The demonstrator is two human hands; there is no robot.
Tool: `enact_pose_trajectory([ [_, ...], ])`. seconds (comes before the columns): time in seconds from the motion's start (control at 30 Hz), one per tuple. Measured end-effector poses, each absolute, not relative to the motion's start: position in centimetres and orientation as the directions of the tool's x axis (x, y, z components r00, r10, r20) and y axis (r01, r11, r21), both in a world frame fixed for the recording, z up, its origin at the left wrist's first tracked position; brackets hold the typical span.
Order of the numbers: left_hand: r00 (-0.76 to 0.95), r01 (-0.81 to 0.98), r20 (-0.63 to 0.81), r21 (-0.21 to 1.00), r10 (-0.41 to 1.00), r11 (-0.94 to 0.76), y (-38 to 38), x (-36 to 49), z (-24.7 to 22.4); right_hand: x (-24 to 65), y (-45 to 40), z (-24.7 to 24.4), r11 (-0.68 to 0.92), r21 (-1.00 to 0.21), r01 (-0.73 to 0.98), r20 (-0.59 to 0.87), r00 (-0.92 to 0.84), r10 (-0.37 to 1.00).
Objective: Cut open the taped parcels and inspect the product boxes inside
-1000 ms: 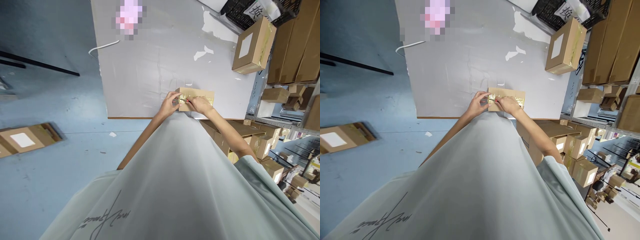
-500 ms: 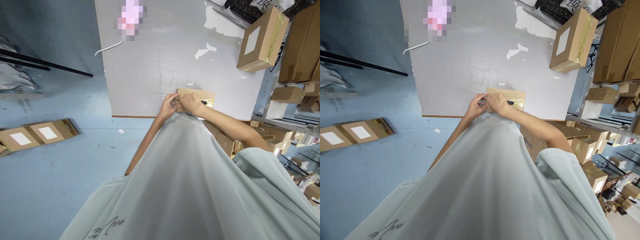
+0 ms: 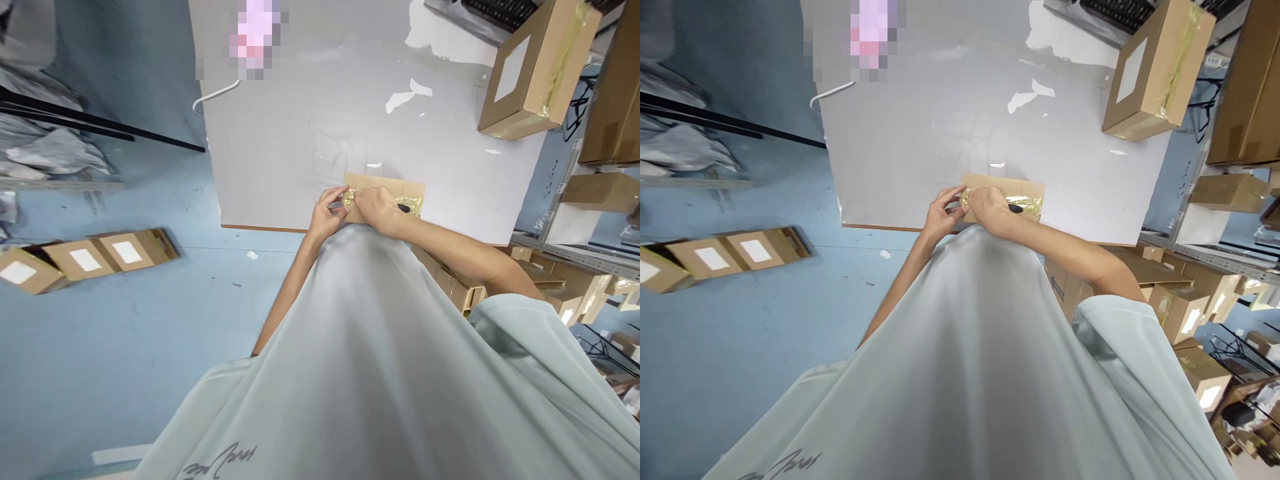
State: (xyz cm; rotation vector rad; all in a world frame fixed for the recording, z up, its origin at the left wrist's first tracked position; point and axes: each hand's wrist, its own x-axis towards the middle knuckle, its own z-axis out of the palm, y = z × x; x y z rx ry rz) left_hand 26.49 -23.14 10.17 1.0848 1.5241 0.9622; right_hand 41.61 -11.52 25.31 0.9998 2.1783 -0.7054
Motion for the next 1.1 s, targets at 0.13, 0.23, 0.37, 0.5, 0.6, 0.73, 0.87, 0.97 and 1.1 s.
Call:
enact_pose_trajectory([
  [0.13, -0.154, 0.112, -0.288, 0.945, 0.945, 0.306, -23.4, 26.7, 10.1, 44.9, -11.1, 26.2, 0.682, 0.002, 0.732, -0.783, -0.423, 0.456],
  [0.23, -0.169, 0.078, -0.298, 0.946, 0.939, 0.314, -23.5, 26.9, 10.2, 49.0, -10.6, 27.0, 0.643, 0.090, 0.760, -0.800, -0.330, 0.502],
  [0.37, -0.172, 0.074, -0.313, 0.941, 0.934, 0.330, -23.4, 27.0, 10.2, 55.5, -9.7, 27.8, 0.580, 0.206, 0.788, -0.821, -0.183, 0.540],
  [0.5, -0.171, 0.076, -0.331, 0.935, 0.928, 0.348, -23.1, 27.0, 10.2, 59.5, -9.3, 27.5, 0.589, 0.189, 0.786, -0.814, -0.210, 0.541],
  [0.6, -0.162, 0.076, -0.341, 0.931, 0.926, 0.356, -23.0, 26.7, 10.2, 60.7, -9.6, 27.1, 0.603, 0.150, 0.784, -0.786, -0.275, 0.553],
  [0.73, -0.168, 0.062, -0.354, 0.928, 0.920, 0.368, -22.9, 25.9, 10.3, 62.2, -10.4, 27.0, 0.620, 0.063, 0.782, -0.736, -0.383, 0.558],
  [0.87, -0.220, 0.062, -0.355, 0.925, 0.909, 0.376, -22.9, 24.4, 10.1, 64.9, -11.6, 26.0, 0.491, -0.198, 0.848, -0.628, -0.494, 0.601],
  [0.97, -0.279, 0.051, -0.378, 0.912, 0.883, 0.406, -22.7, 22.5, 9.5, 65.6, -12.8, 23.4, 0.133, -0.528, 0.839, -0.449, -0.408, 0.795],
  [1.1, -0.315, 0.062, -0.385, 0.904, 0.867, 0.424, -22.3, 19.7, 7.9, 61.4, -15.0, 18.8, -0.407, -0.733, 0.545, -0.511, -0.047, 0.858],
])
